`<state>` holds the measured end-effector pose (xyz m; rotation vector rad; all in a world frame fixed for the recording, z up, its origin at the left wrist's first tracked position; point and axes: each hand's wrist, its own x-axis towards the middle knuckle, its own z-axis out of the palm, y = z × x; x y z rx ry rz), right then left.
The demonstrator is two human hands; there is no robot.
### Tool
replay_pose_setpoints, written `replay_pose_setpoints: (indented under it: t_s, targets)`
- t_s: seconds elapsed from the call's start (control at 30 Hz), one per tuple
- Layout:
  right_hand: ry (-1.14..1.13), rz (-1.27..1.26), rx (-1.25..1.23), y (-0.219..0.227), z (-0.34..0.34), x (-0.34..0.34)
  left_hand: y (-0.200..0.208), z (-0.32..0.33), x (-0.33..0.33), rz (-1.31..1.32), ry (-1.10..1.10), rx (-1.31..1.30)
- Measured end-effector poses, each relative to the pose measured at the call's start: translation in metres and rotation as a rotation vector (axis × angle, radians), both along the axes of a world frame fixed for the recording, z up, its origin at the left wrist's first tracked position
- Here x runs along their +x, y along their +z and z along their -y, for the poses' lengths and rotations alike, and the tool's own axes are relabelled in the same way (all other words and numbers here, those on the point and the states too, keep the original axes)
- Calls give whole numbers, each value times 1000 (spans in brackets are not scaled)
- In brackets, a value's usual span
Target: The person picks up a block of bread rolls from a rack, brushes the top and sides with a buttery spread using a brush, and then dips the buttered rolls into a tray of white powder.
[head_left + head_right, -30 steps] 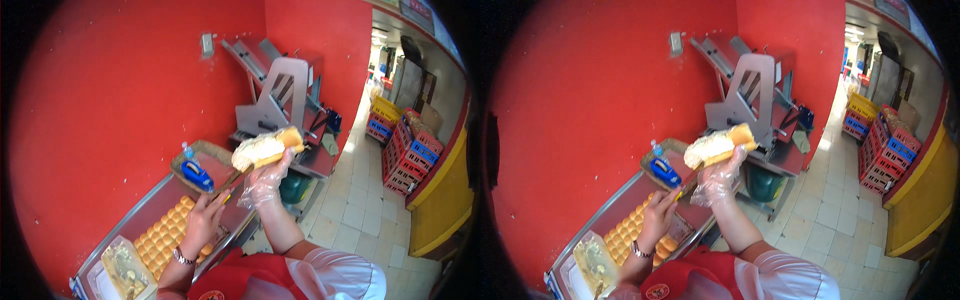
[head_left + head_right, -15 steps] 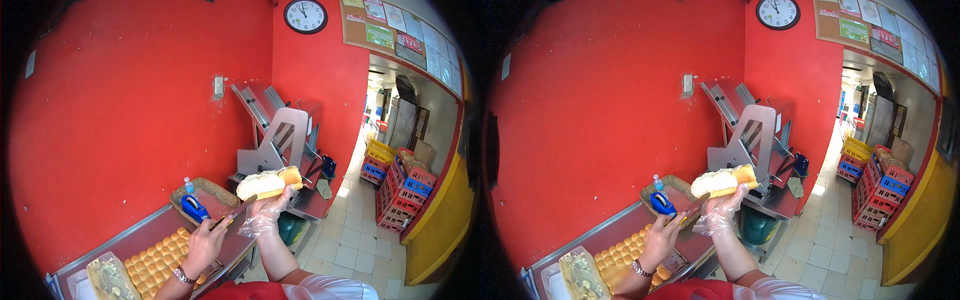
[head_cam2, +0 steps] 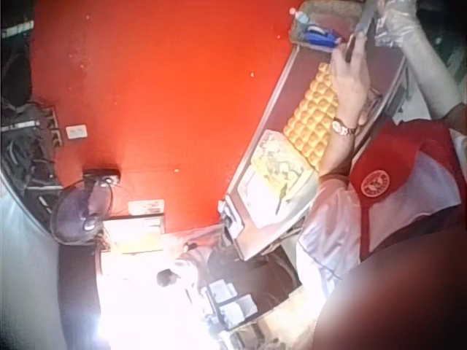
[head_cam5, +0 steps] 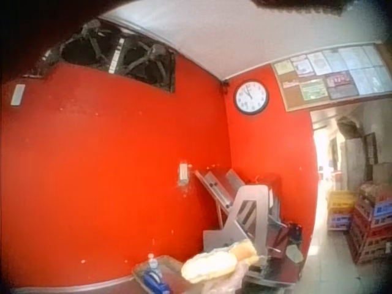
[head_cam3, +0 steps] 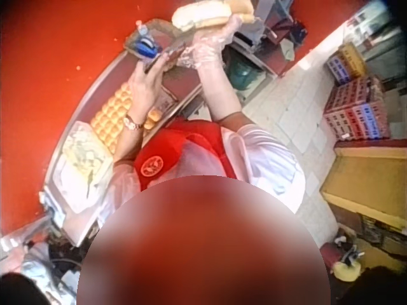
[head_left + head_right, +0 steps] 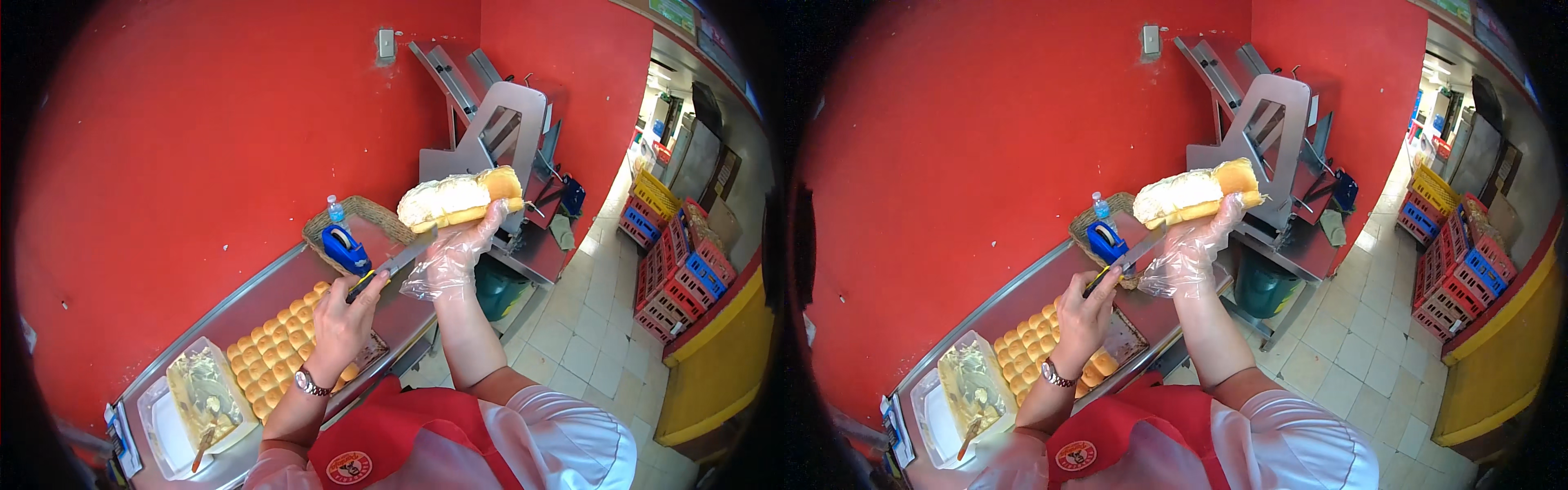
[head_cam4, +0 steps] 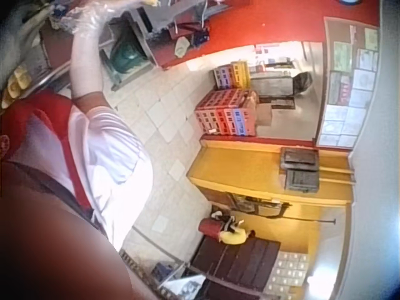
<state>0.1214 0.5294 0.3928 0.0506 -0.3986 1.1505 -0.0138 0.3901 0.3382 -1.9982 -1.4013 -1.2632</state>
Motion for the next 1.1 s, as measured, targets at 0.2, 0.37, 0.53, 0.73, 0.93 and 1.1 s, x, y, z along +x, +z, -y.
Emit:
replay_pose_setpoints:
  t_s: [0.2, 0.37, 0.53, 0.73, 0.93, 1.1]
  targets:
    - [62, -54, 41, -14, -9, -4, -8, -1, 10, 647, -238, -140]
    - [-75, -3, 18, -21, -14, -17, 4, -23, 19, 951, -204, -288]
    - [31, 78, -27, -32, -27, -19, 14, -41, 21, 840, -240, -259]
    - [82, 60, -124, -28, -52, -6, 7, -33, 26, 243, 179, -331]
    - [83, 24, -118, -20, -81, 10, 12, -61, 38, 82, 377, -310]
    - [112, -10, -111, -17, -101, 19, 16, -84, 45, 108, 393, -361]
